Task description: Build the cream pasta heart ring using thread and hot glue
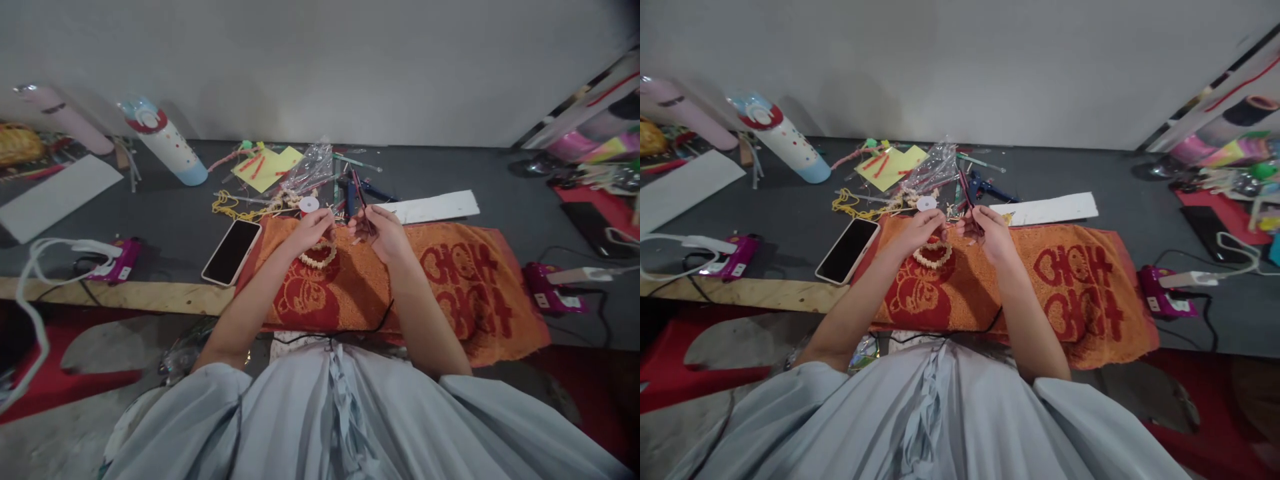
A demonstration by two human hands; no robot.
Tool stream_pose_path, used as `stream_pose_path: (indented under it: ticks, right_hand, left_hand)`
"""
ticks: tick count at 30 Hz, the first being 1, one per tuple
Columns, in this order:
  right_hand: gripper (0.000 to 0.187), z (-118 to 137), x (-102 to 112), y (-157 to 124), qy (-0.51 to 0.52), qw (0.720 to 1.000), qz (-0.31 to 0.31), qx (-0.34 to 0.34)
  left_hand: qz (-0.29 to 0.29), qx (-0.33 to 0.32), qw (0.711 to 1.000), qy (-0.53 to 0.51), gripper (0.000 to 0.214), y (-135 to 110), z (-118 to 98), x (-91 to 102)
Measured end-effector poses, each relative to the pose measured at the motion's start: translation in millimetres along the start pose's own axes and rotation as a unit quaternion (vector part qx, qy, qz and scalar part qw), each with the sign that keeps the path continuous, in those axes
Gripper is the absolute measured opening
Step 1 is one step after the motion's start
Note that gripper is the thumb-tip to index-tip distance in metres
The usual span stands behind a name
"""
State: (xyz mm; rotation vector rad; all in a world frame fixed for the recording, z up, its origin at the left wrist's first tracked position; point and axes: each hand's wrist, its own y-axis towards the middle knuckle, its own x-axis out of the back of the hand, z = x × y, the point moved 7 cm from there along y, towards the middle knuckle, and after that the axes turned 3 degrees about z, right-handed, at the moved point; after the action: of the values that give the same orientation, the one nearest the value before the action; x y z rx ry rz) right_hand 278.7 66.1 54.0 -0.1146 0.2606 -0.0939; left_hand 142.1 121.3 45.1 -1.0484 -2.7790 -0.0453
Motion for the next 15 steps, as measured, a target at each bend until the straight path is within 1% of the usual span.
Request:
stream_pose_path:
  ticks: [3,10,15]
  right_hand:
    - [0.032,-3.2,8.2,0.2,-0.015,1.0,-0.017,-0.001]
    - [0.037,-5.5,15.9,0.5,0.0,1.0,-0.026,0.007]
    - [0.043,-6.6,16.9,0.4,-0.025,0.999,-0.03,0.004]
  left_hand:
    - [0.001,0.015,1.0,-0.014,0.031,3.1,3.4,0.3]
    - [-0.006,-0.008,1.0,-0.014,0.037,3.5,5.5,3.0]
    - [-0.065,-0.002,0.997,0.029,0.036,3.3,11.6,7.6]
